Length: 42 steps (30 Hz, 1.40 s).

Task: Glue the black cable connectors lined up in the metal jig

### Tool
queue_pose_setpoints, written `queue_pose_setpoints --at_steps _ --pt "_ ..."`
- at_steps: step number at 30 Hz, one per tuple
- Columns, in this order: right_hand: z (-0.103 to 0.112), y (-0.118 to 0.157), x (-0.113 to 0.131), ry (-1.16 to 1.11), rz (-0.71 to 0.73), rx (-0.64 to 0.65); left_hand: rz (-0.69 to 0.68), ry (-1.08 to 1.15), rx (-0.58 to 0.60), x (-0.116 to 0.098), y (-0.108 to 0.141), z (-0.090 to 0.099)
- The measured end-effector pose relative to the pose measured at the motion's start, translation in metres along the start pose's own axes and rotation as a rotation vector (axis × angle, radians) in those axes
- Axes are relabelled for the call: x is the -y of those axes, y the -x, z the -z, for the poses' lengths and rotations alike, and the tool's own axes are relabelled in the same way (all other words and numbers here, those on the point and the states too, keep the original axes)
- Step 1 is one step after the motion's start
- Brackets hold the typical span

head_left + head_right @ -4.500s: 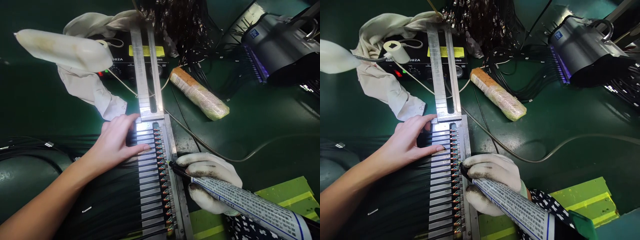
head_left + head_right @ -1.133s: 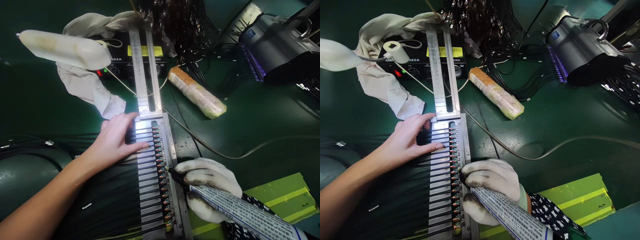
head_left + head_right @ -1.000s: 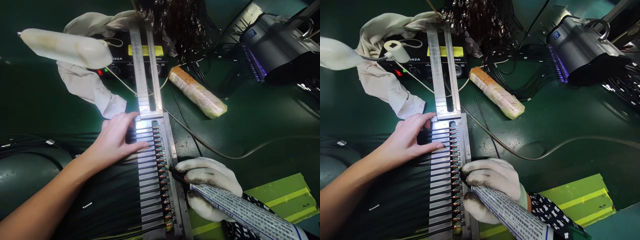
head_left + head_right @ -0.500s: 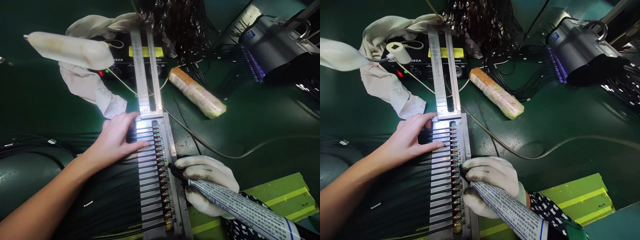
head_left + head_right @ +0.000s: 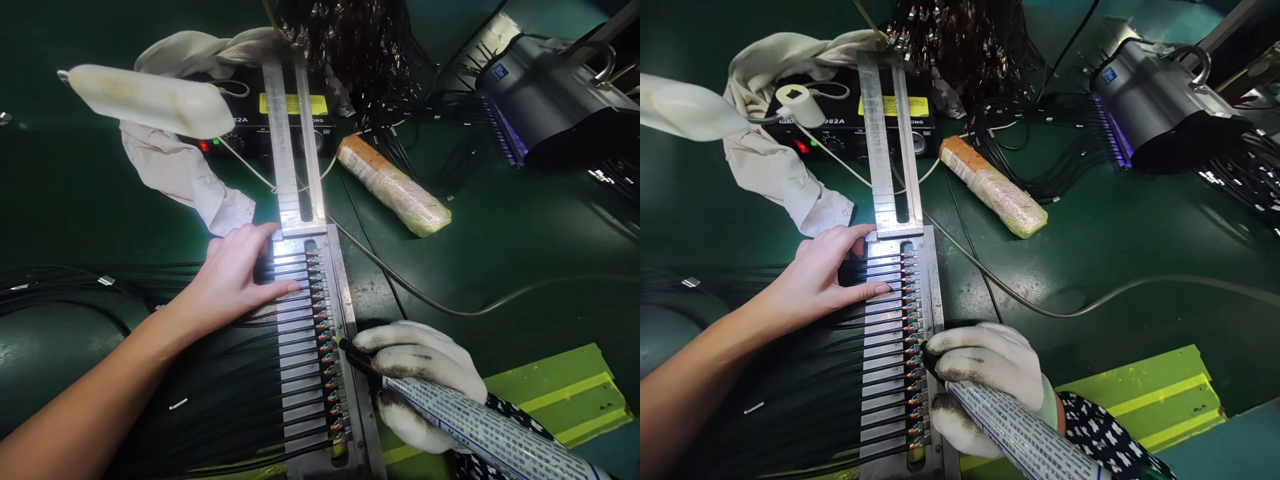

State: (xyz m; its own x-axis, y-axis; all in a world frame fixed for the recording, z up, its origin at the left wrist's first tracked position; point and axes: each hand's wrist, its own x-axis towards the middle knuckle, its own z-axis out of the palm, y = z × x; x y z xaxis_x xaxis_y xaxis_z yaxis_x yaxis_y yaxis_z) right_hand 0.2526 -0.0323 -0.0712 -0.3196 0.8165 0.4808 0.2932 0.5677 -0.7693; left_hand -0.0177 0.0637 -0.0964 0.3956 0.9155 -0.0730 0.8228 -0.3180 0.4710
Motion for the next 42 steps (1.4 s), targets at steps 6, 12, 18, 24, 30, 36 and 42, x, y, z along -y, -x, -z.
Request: queue_pose_setpoints --at_steps 6,12,18,24,30,36,42 --pt "0.0005 -0.0001 -0.0014 -0.02 0.006 0.002 -0.017 -0.007 -0.01 0.0011 0.0007 -0.0012" --pt "0.001 -0.0005 -0.0008 -0.021 0.005 -0.011 -0.023 -0.014 -0.008 0.0016 -0.0001 -0.0015" --pt "0.0031 -0.0002 0.0005 -0.028 0.002 0.009 -0.019 -0.015 -0.016 0.0013 0.0009 -0.0009" --pt "0.0017 0.0007 0.0006 -0.03 0.003 0.007 -0.01 -0.014 -0.007 0.001 -0.0002 -0.0012" --pt "0.0019 0.0008 -0.0016 -0.029 0.006 0.016 -0.013 -0.016 -0.009 0.0017 -0.0006 -0.0014" --pt "0.0023 0.001 -0.0019 -0.036 0.003 0.023 -0.008 -0.013 -0.004 0.0015 0.0003 -0.001" --pt "0.0019 0.0033 -0.0034 -0.042 -0.026 0.013 0.009 -0.013 -0.001 -0.0004 0.0 0.0003"
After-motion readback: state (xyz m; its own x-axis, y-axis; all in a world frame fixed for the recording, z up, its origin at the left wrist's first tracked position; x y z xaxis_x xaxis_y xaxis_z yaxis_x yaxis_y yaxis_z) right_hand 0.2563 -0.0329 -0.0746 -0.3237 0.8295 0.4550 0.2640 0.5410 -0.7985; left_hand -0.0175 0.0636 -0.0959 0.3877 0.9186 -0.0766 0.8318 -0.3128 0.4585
